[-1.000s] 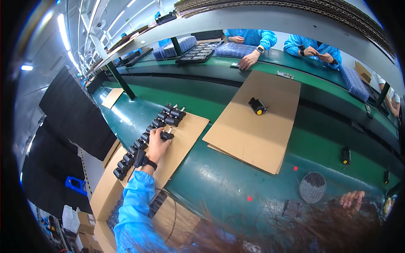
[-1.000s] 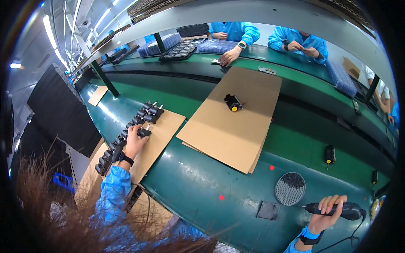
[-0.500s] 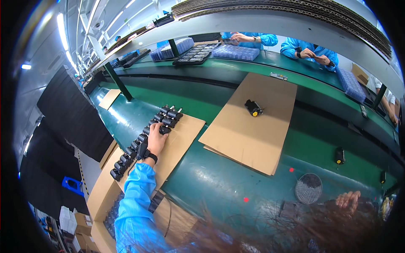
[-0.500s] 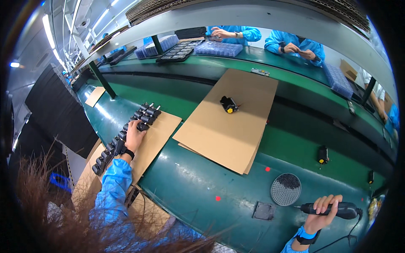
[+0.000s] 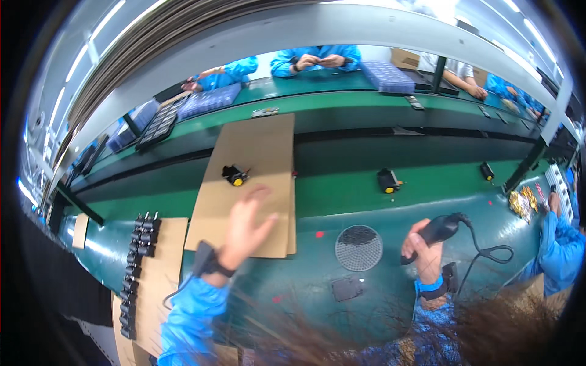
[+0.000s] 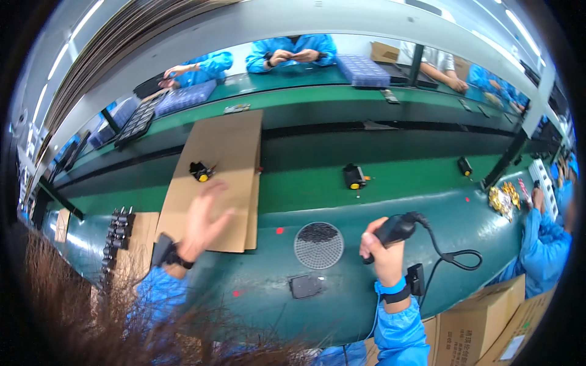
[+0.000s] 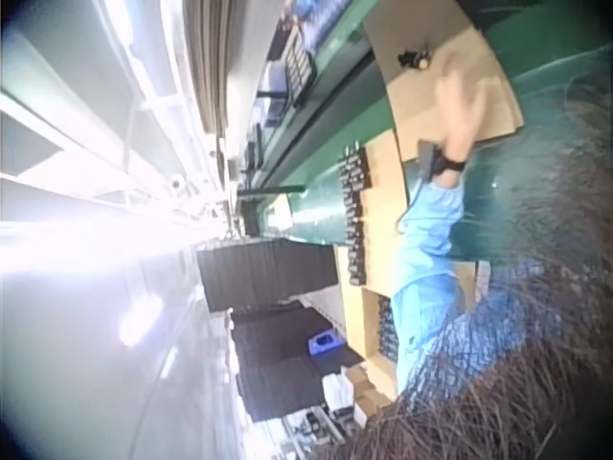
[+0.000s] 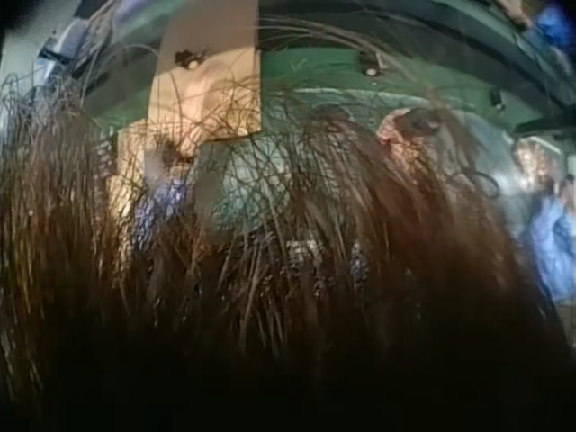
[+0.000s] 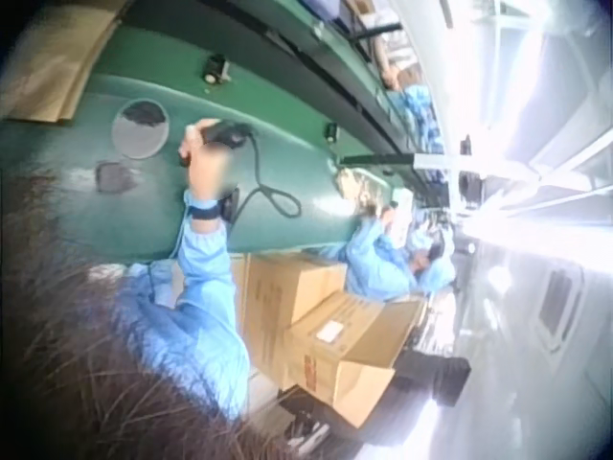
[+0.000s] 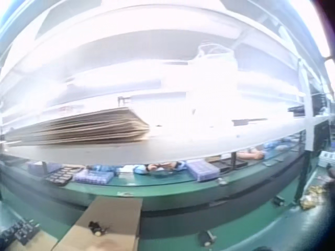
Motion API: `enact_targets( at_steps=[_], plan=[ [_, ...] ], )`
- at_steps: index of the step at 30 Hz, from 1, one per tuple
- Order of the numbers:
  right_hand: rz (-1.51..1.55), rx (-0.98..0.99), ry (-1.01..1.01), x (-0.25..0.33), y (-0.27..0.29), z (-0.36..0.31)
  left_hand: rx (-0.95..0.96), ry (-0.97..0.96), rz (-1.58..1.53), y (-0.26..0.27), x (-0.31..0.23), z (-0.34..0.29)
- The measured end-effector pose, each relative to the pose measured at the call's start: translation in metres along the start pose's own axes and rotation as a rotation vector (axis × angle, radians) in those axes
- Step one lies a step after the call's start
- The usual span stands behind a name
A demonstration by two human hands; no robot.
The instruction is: Assembling small electronic and mechanical components on a factory production line using a handheld electric screwdriver.
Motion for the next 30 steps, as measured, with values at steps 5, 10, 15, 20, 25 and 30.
enact_targets(
  at_steps=[5, 10, 15, 20, 25, 30],
  plan=[
    [-0.017, -0.059, 0.022, 0.005, 0.011, 0.000, 0.293, -0.254, -0.212, -0.160, -0.119, 0.068],
    [0.023, -0.039, -0.018, 0.006, 0.006, -0.004, 0.153, -0.654, 0.199, -0.249, -0.184, 0.090],
    [0.047, -0.012, -0.046, -0.003, 0.000, -0.005, 0.567, -0.565, 0.113, -0.283, -0.148, 0.096],
    [-0.008, -0.064, 0.017, 0.008, 0.017, 0.001, 0.414, -0.398, 0.171, -0.222, -0.136, 0.092],
    [0.012, -0.117, 0.022, 0.005, 0.020, 0.007, 0.335, -0.115, -0.083, -0.111, -0.128, 0.019],
    [-0.028, -0.072, 0.013, 0.000, 0.010, 0.001, 0.460, -0.048, -0.040, -0.085, -0.132, -0.081]
  ],
)
Point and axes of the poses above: each hand's wrist, its own z-axis towards the middle knuckle, its own y-axis out of the back of the hand, x = y × z, the point moved 10 cm from there along z, towards the middle knuckle, and after that the axes turned 14 degrees about y, right-handed, at the moved point
